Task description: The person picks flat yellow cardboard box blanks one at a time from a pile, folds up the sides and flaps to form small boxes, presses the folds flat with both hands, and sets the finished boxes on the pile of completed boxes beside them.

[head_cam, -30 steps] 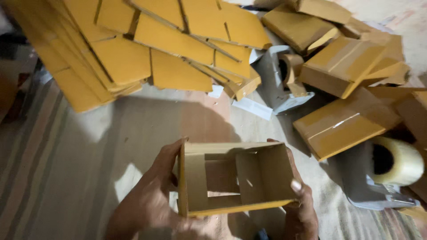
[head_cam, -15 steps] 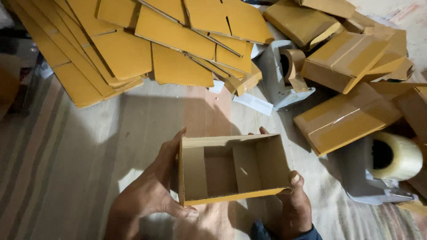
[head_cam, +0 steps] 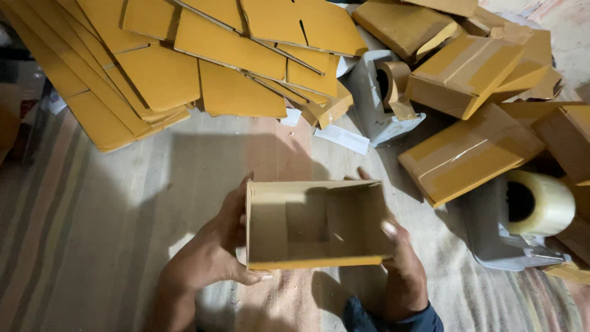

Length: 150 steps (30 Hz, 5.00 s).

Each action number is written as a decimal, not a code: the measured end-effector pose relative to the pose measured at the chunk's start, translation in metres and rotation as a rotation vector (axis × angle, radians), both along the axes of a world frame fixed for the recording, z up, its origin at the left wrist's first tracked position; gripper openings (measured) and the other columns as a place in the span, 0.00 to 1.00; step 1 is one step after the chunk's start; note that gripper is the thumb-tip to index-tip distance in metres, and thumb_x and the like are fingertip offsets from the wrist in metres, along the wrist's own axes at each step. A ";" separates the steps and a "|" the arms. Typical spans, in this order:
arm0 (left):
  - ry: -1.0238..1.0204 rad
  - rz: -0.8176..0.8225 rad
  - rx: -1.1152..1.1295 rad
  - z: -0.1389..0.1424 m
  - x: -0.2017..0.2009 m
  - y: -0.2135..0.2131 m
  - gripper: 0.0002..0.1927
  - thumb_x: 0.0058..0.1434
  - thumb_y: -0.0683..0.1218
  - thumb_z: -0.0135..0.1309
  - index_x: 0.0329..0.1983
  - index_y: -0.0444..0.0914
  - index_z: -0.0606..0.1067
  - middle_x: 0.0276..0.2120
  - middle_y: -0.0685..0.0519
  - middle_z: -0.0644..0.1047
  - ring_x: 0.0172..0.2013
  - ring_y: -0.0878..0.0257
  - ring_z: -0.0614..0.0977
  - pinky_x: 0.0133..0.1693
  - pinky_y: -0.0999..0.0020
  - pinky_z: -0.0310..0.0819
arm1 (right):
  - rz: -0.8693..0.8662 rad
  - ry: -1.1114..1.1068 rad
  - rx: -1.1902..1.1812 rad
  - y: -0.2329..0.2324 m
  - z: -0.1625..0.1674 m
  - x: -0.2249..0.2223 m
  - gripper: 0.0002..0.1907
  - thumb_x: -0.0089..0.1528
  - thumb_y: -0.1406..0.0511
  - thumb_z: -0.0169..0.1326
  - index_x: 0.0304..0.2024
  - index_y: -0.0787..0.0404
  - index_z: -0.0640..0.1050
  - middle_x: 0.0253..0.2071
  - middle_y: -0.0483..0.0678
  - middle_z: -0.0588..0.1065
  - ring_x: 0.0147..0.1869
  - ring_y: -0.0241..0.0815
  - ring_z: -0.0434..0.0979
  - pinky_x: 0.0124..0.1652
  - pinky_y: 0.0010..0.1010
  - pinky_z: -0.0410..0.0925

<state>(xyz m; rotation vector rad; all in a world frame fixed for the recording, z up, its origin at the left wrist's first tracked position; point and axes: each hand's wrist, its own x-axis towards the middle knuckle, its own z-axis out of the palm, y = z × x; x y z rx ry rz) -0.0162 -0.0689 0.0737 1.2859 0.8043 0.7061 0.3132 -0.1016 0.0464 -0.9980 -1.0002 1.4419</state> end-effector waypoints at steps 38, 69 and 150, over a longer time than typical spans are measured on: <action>0.079 -0.086 0.131 -0.006 -0.015 0.008 0.35 0.65 0.53 0.53 0.71 0.37 0.56 0.64 0.43 0.71 0.67 0.55 0.72 0.63 0.61 0.67 | 0.142 -0.865 0.289 -0.004 0.049 -0.017 0.47 0.35 0.54 0.76 0.56 0.63 0.79 0.77 0.58 0.53 0.80 0.60 0.54 0.70 0.55 0.55; 0.516 0.346 0.446 -0.114 0.047 0.017 0.56 0.56 0.70 0.65 0.65 0.26 0.54 0.54 0.31 0.66 0.56 0.43 0.71 0.54 0.50 0.71 | -0.227 -0.997 -0.298 0.000 0.002 0.006 0.16 0.62 0.62 0.53 0.47 0.64 0.81 0.34 0.46 0.80 0.36 0.38 0.81 0.35 0.27 0.73; 0.533 0.497 0.673 -0.012 0.030 -0.020 0.41 0.70 0.68 0.34 0.77 0.40 0.53 0.76 0.40 0.52 0.76 0.44 0.51 0.73 0.49 0.44 | 0.277 -1.786 0.587 0.000 -0.010 -0.142 0.41 0.69 0.47 0.39 0.75 0.69 0.52 0.77 0.70 0.46 0.81 0.68 0.36 0.73 0.55 0.32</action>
